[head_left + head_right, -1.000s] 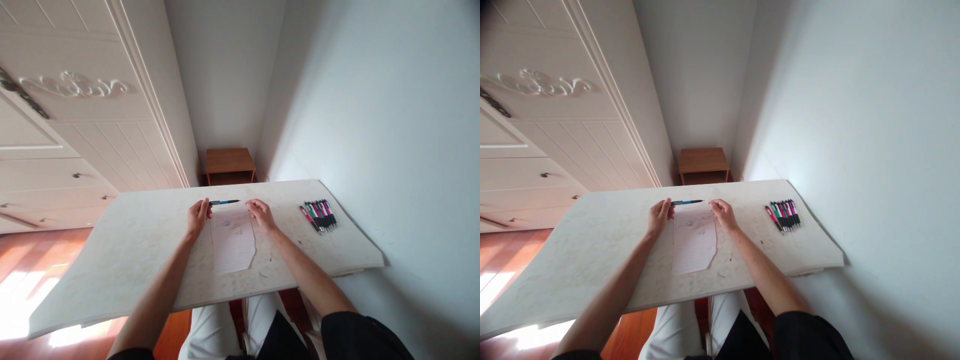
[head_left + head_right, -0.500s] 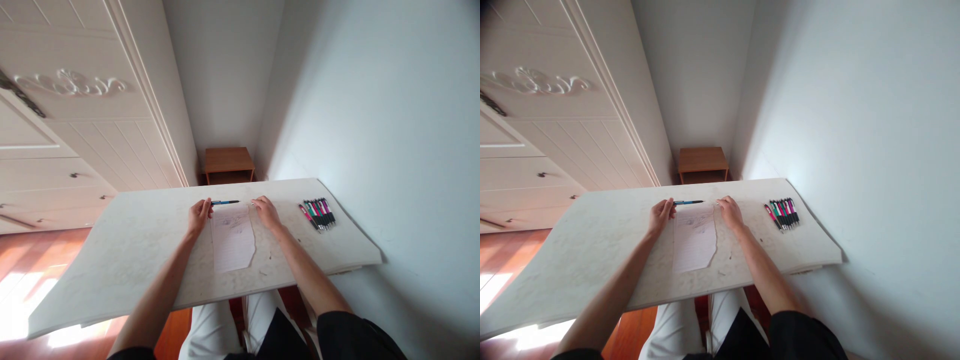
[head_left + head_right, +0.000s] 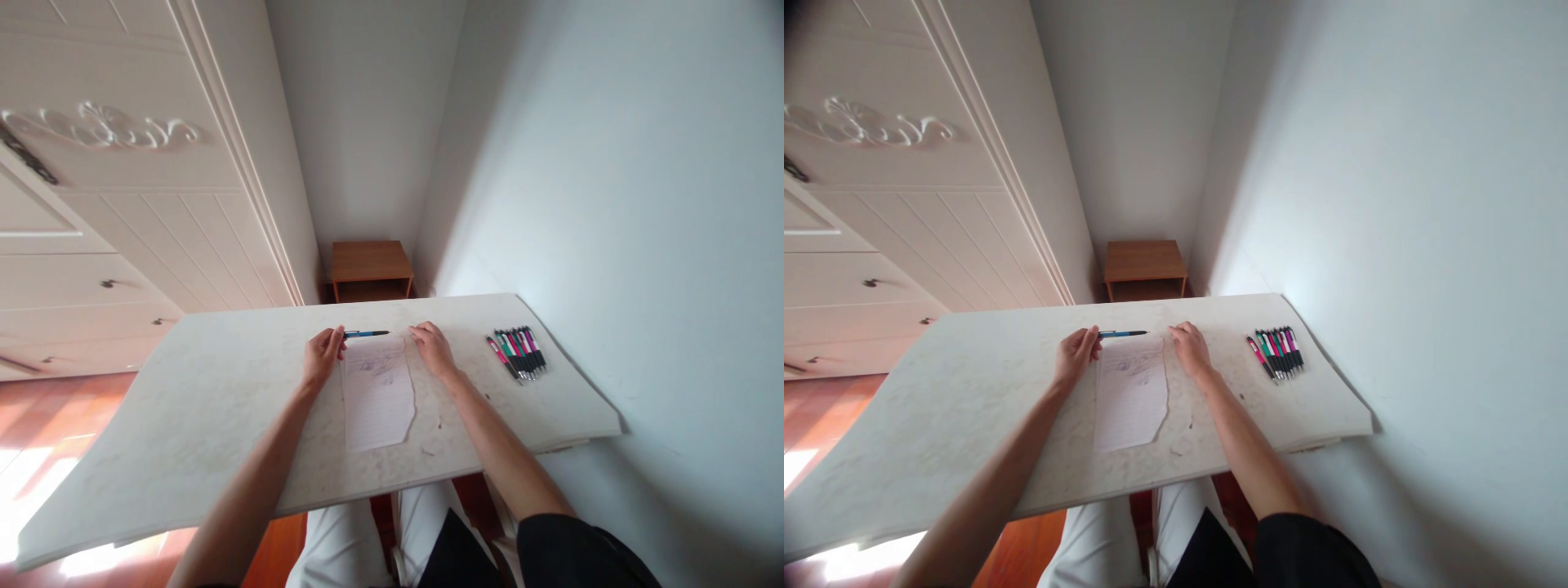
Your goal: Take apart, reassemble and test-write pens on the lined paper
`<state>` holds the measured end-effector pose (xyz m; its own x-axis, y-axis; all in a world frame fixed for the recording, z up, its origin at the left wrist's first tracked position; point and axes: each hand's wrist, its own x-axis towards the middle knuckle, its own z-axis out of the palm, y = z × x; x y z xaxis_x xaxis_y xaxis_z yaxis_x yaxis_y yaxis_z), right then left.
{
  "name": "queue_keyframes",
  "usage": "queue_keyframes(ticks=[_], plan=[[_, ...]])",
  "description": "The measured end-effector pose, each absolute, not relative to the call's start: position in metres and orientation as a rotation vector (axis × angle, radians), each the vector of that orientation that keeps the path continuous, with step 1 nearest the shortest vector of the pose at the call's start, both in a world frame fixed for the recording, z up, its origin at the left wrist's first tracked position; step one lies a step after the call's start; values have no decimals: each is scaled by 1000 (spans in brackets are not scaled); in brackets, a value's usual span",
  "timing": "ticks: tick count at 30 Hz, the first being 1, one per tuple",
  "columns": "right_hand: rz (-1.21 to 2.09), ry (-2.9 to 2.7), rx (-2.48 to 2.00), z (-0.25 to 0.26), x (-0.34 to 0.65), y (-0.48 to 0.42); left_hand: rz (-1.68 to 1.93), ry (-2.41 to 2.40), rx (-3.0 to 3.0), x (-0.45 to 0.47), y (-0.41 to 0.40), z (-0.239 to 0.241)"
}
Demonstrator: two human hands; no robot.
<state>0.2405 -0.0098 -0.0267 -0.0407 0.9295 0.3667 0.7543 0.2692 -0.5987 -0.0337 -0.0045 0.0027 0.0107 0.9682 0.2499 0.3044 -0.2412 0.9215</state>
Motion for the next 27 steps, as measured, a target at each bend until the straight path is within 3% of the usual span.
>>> queue_keyframes(ticks=[16,27], plan=[[226,-1648,-1246,-9,233,-22,1251,1256,1614,-31,-7,9],[377,-1797,-1105,-6,203,-41,1151,1121,1635,-32,-6,1]])
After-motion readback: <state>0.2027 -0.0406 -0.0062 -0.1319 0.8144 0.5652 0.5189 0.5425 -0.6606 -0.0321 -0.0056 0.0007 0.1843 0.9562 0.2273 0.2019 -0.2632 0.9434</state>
